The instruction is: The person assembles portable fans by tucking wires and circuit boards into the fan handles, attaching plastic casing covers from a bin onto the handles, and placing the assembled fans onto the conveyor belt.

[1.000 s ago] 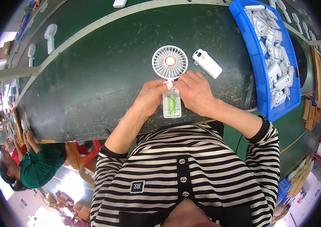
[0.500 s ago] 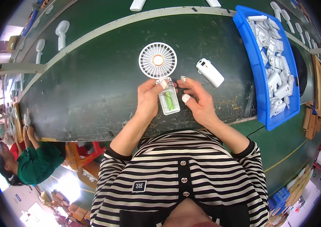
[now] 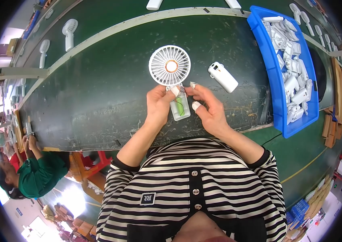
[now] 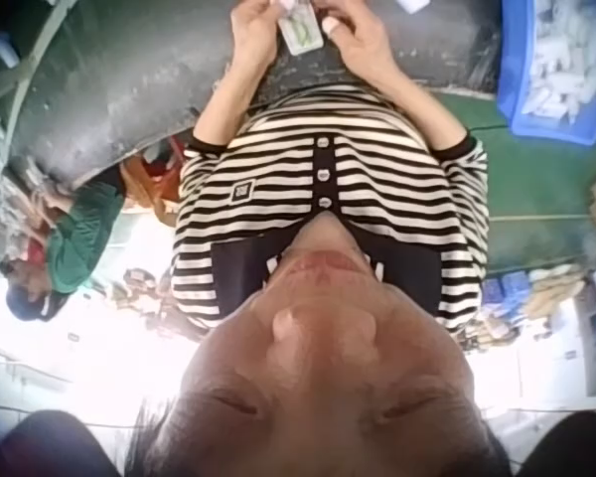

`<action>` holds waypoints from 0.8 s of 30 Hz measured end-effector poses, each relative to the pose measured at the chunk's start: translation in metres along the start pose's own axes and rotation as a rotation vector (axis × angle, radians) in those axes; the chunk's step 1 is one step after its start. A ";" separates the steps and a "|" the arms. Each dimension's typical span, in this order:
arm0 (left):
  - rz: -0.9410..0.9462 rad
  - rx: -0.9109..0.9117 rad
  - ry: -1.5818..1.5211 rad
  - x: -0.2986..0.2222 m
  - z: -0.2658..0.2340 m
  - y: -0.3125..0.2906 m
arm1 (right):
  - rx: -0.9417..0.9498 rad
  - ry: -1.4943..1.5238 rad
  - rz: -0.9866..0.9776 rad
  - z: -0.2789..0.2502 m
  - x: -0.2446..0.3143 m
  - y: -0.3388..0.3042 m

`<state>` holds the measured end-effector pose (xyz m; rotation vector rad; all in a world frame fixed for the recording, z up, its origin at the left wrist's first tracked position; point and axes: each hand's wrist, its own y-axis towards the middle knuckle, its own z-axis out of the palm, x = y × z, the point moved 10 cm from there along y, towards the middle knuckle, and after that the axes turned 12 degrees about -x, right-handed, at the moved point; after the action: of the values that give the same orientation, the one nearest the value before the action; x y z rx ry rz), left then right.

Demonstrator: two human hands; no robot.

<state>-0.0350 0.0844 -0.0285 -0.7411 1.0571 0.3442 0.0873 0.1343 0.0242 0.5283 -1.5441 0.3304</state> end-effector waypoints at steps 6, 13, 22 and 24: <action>0.007 -0.002 -0.032 0.000 -0.001 0.002 | 0.121 -0.463 -0.461 0.017 0.028 -0.009; -0.116 0.069 0.018 0.011 0.002 -0.002 | 0.436 -0.764 -1.069 0.033 0.050 -0.034; -0.174 0.045 0.116 0.026 0.003 -0.010 | 0.715 -0.789 -1.121 0.045 0.032 -0.041; -0.201 0.010 0.069 0.029 -0.001 -0.007 | 0.631 -0.830 -1.038 0.044 0.031 -0.035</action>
<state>-0.0182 0.0766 -0.0514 -0.8478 1.0376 0.1420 0.0687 0.0784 0.0483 2.0453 -1.6690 -0.2771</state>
